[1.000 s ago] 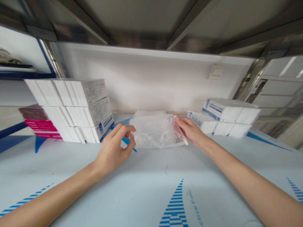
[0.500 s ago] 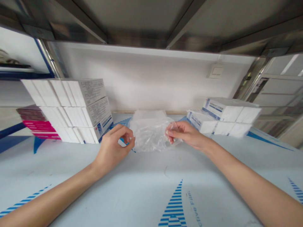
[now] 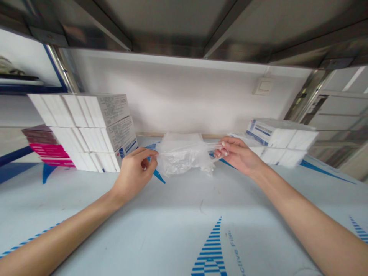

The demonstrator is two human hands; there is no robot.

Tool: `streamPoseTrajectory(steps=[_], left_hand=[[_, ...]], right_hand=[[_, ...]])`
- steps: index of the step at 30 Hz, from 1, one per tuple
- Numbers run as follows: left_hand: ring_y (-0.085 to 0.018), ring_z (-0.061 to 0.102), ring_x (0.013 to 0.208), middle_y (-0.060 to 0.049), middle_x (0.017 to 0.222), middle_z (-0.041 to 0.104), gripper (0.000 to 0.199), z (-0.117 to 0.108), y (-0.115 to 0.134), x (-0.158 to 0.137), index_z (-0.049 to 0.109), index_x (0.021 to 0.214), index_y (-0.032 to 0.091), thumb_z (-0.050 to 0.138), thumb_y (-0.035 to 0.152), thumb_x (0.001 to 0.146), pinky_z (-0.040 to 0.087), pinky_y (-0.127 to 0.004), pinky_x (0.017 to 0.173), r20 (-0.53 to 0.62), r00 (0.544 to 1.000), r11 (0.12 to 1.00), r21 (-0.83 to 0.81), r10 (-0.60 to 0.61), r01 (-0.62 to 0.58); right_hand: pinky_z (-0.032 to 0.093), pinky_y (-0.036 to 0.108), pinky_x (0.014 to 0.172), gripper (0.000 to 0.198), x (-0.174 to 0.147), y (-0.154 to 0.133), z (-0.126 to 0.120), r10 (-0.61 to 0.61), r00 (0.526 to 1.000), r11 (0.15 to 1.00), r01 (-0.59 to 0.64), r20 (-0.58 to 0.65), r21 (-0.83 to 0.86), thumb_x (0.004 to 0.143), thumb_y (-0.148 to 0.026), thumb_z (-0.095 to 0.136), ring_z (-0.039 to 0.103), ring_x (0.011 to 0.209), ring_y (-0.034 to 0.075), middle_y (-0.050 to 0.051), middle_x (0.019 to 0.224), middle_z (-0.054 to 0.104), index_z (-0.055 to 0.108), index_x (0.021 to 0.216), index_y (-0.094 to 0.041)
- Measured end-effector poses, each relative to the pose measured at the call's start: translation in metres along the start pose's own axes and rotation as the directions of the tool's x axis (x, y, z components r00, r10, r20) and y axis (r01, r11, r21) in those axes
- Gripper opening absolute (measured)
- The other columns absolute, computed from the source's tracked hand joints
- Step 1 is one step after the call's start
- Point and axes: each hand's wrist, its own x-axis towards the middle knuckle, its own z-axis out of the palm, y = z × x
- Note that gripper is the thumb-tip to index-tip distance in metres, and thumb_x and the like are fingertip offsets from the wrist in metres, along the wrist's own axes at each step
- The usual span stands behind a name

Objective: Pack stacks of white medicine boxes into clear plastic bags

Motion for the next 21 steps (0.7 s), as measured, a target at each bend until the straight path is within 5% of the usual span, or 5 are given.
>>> streamPoseTrajectory(steps=[9,17,21], left_hand=[[-0.012,0.057,0.057,0.0,0.075,0.059,0.016,-0.009,-0.01,0.01,0.068,0.088,0.019,0.055,0.019,0.079,0.051,-0.027,0.062,-0.061,0.996,0.994,0.1,0.059,-0.053],[-0.014,0.062,0.071,-0.004,0.095,0.057,0.011,-0.009,-0.002,0.009,0.064,0.089,0.019,0.058,0.026,0.084,0.057,-0.027,0.064,-0.099,0.995,1.0,-0.002,-0.03,0.03],[-0.014,0.059,0.068,-0.002,0.088,0.052,0.008,-0.006,-0.002,0.008,0.063,0.083,0.019,0.063,0.025,0.078,0.058,-0.026,0.058,-0.107,0.99,0.993,-0.073,-0.097,0.089]], right_hand=[[0.042,0.03,0.057,0.021,0.006,0.0,-0.014,-0.044,0.974,0.999,0.039,-0.224,-0.027,0.061,-0.031,0.086,0.044,0.056,0.012,-0.004,0.058,0.049,0.072,0.073,-0.022],[0.043,0.027,0.062,0.023,0.005,0.006,-0.016,0.0,0.988,1.0,-0.004,-0.157,-0.026,0.063,-0.029,0.085,0.054,0.061,0.012,-0.003,0.062,0.059,0.072,0.08,-0.022],[0.045,0.028,0.064,0.024,0.003,0.008,-0.013,0.029,0.998,0.999,-0.031,-0.055,-0.035,0.065,-0.029,0.085,0.058,0.064,0.013,-0.002,0.065,0.062,0.072,0.084,-0.022]])
